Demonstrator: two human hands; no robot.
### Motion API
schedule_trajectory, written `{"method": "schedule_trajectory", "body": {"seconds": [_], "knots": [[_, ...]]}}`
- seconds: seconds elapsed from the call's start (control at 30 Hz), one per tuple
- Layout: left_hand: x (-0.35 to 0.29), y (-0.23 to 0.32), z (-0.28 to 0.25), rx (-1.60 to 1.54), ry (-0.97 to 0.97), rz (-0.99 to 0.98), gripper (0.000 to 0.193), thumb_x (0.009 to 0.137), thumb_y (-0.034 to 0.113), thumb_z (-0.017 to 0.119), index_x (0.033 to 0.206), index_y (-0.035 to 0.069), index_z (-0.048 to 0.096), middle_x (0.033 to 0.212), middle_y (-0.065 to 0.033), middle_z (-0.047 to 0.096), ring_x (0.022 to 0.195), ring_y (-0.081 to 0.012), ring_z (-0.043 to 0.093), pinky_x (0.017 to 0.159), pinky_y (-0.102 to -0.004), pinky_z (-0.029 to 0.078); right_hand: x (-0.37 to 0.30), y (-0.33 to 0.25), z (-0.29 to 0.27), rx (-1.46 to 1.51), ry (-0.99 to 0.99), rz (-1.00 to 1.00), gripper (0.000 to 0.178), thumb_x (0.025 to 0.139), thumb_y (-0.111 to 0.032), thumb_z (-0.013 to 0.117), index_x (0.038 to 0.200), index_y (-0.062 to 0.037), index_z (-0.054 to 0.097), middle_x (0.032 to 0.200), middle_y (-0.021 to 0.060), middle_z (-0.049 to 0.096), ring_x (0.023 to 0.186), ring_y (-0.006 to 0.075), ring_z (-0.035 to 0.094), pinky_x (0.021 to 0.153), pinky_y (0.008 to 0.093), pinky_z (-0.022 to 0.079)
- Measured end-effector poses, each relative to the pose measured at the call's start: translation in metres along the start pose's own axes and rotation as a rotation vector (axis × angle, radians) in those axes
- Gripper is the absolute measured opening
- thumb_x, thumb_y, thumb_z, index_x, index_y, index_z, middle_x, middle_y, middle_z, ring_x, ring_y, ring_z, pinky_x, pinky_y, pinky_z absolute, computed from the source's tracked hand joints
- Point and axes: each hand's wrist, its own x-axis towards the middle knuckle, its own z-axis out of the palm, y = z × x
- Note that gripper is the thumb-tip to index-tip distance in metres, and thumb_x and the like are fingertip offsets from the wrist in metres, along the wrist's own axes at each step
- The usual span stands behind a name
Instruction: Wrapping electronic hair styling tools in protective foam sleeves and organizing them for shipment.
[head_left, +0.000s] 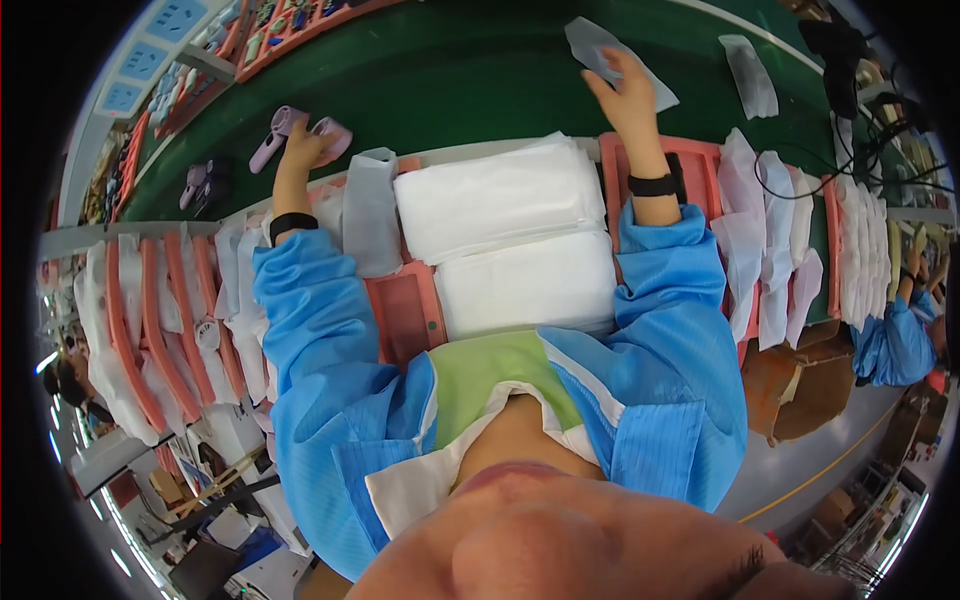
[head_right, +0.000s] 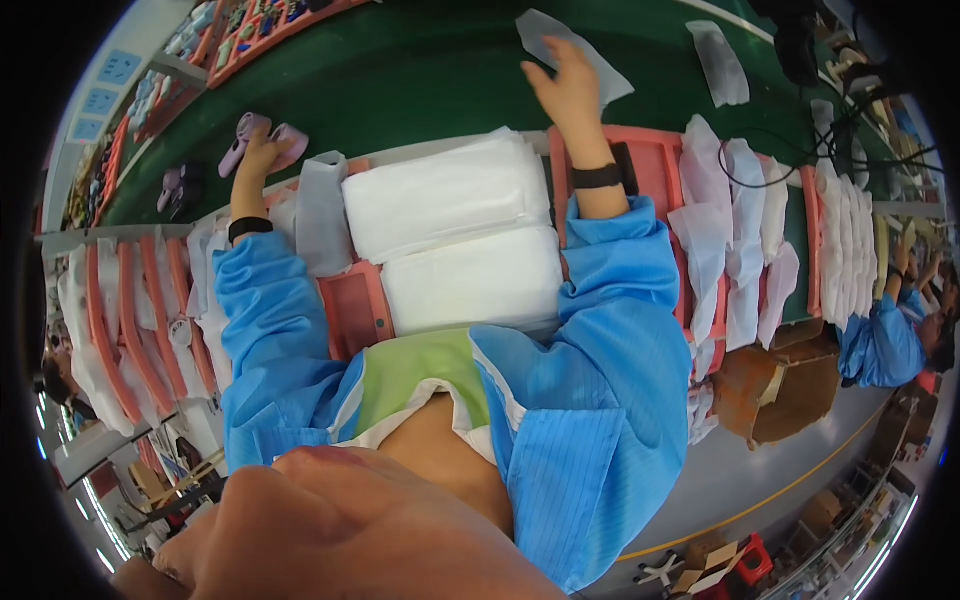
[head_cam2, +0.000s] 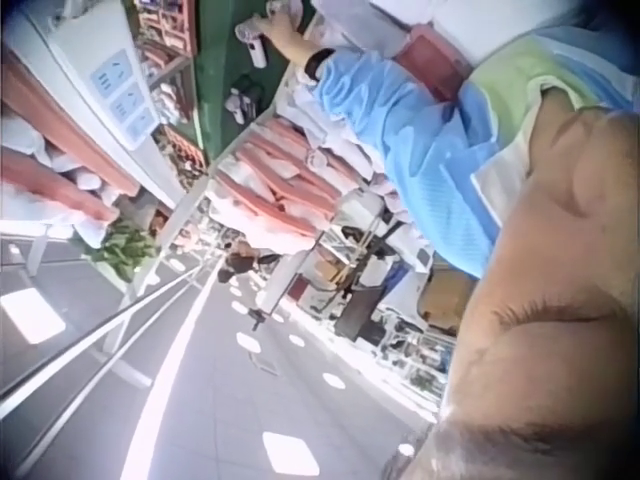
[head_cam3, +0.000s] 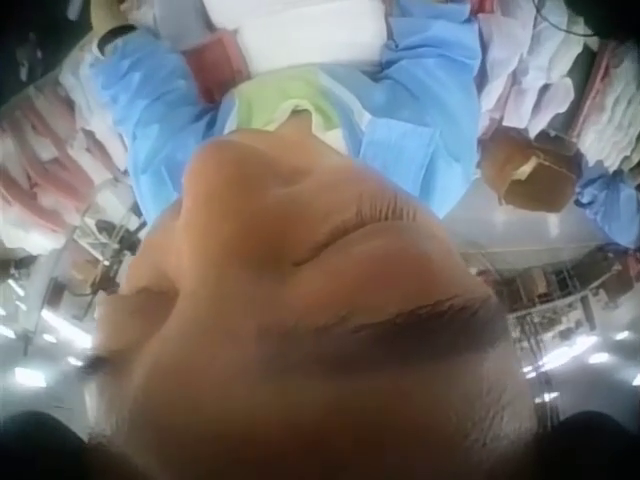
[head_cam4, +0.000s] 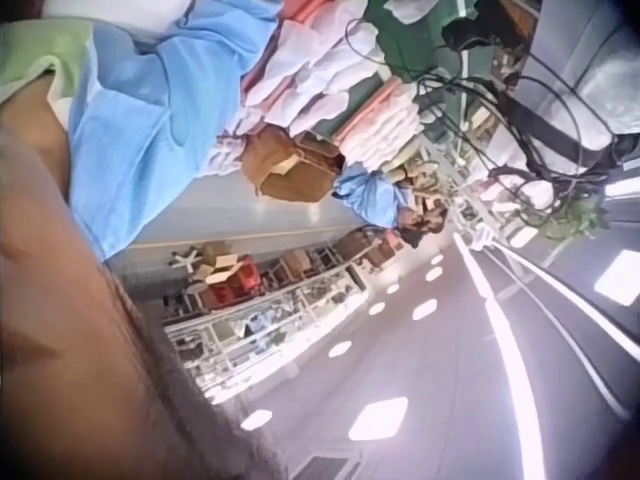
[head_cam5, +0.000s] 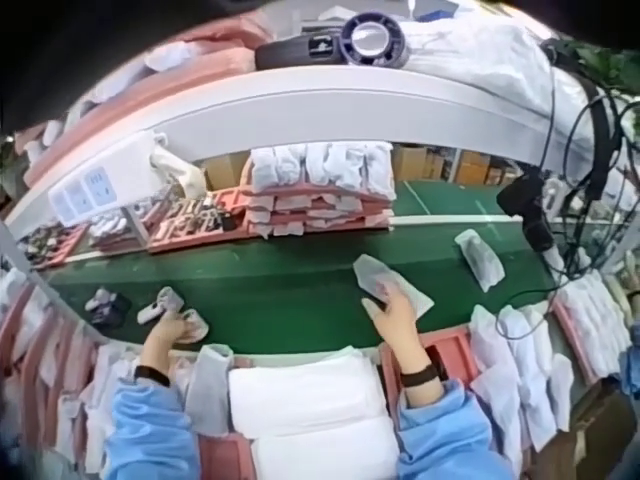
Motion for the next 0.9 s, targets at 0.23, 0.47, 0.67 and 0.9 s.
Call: {"method": "schedule_trajectory", "body": {"seconds": [0.23,0.47,0.67,0.9], "knots": [[-0.099,0.115,0.084,-0.176,-0.389,0.413,0.078,0.079,0.018,0.077,0.143,0.007,0.036,0.116,-0.0142,0.059,0.076,-0.0163,0.064,0.064,-0.0265,0.051,-0.026,-0.098,0.015,0.197,-0.262,-0.164,0.064,0.071,-0.024,0.081,0.127,-0.007,0.055,0.118,0.0156,0.059,0.098,0.0288,0.064,0.079,0.0353,0.053],[-0.188,0.151,0.157,0.054,-0.01,0.854,0.061,0.077,0.018,0.076,0.131,0.008,0.047,0.106,-0.0135,0.06,0.077,-0.0217,0.062,0.066,-0.0338,0.05,-0.025,-0.071,0.021,0.063,-0.379,-0.043,0.06,0.061,-0.023,0.08,0.113,-0.0023,0.06,0.105,0.0178,0.063,0.094,0.0358,0.063,0.078,0.0378,0.052],[-0.211,0.131,0.192,0.417,-0.168,0.897,0.033,0.077,0.022,0.076,0.101,0.007,0.059,0.091,-0.0101,0.058,0.079,-0.0252,0.061,0.066,-0.0364,0.05,-0.017,-0.054,0.017,0.036,-0.403,0.067,0.055,0.061,-0.026,0.081,0.107,-0.0007,0.063,0.099,0.0167,0.066,0.091,0.0337,0.065,0.078,0.0368,0.052],[-0.205,0.121,0.195,0.211,-0.215,0.866,0.02,0.082,0.02,0.072,0.089,0.005,0.062,0.079,-0.0074,0.061,0.069,-0.0224,0.06,0.06,-0.0318,0.047,-0.012,-0.049,0.007,0.126,-0.389,0.0,0.057,0.064,-0.027,0.082,0.109,0.0006,0.062,0.098,0.015,0.066,0.088,0.0285,0.066,0.079,0.0345,0.052]]}}
